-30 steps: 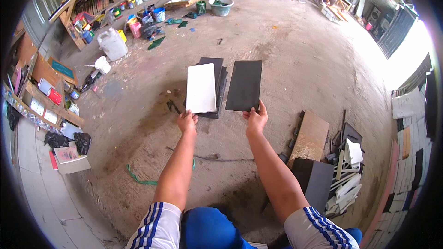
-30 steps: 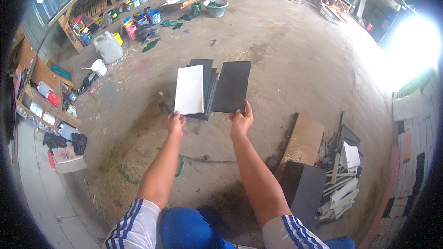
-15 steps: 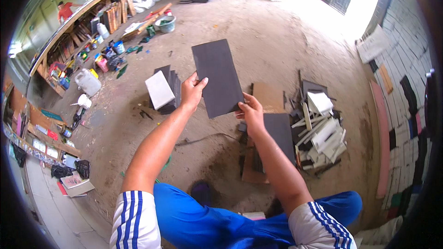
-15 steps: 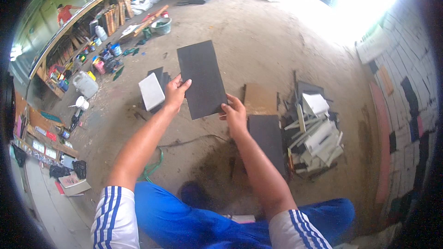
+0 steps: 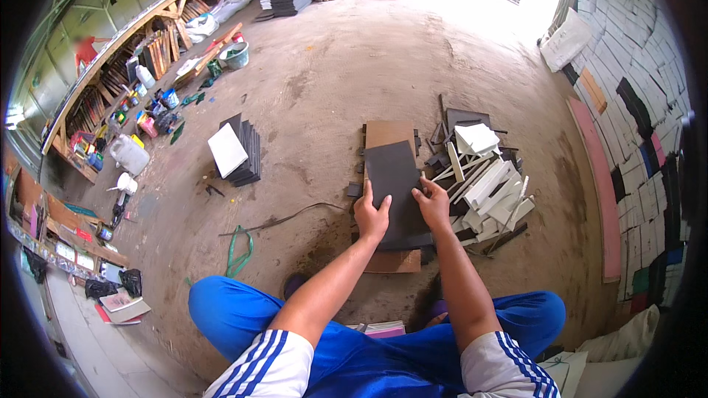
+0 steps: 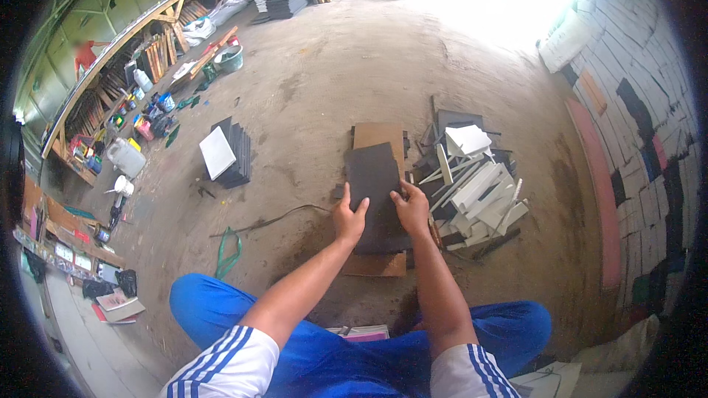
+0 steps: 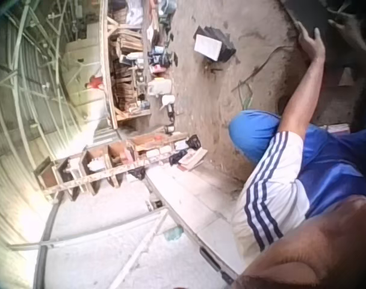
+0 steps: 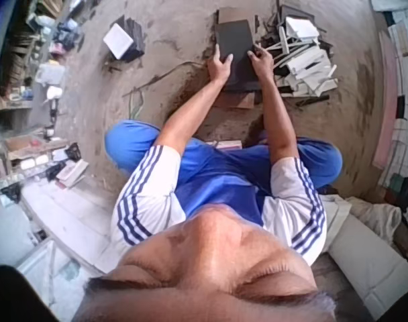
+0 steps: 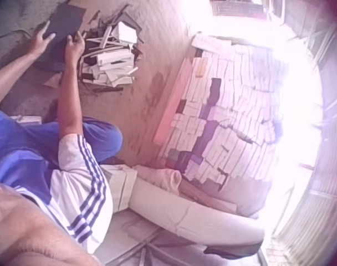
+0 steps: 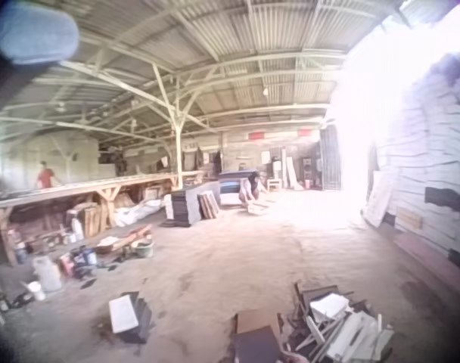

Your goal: The person sits on the floor and bundles a stack of white rectangular panels using a green strap, then cuts the strap with a knife. The person then handles dark rectangular panels, stacking them on a wooden board.

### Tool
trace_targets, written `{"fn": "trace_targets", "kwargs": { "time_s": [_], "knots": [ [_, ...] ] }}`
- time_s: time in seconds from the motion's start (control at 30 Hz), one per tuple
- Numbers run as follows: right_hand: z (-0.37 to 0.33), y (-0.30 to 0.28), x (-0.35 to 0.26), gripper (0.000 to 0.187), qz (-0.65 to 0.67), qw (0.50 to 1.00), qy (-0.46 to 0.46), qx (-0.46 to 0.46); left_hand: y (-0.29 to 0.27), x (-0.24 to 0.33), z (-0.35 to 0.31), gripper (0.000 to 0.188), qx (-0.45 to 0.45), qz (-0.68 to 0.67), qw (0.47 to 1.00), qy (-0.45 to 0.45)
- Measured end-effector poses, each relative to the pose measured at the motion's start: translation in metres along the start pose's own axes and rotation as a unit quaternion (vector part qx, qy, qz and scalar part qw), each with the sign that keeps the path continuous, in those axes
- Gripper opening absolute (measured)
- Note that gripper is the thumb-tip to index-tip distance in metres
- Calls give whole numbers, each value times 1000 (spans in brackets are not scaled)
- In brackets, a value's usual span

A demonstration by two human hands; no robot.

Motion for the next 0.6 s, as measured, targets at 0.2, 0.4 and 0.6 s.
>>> {"fn": "trace_targets", "kwargs": {
  "time_s": [0.2,0.4,0.6],
  "knots": [
    [-25,-2,21,45,-70,997,36,0,17,-38,-24,85,-17,-48,997,-50],
    [-33,-4,34,45,-63,995,72,21,22,-34,-18,85,-77,48,995,-37],
    [-35,2,41,46,-73,994,75,17,25,-45,-19,86,-91,2,996,-26]
  ]
}}
Point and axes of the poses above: each hand's wrist, its own z-axis towards the middle knuckle, its own y-axis out of the palm, x = y × z, the point moved 9 cm from there along z, towards the middle knuckle, and after that the axes turned 2 degrees about x, right-handed, at the moved point
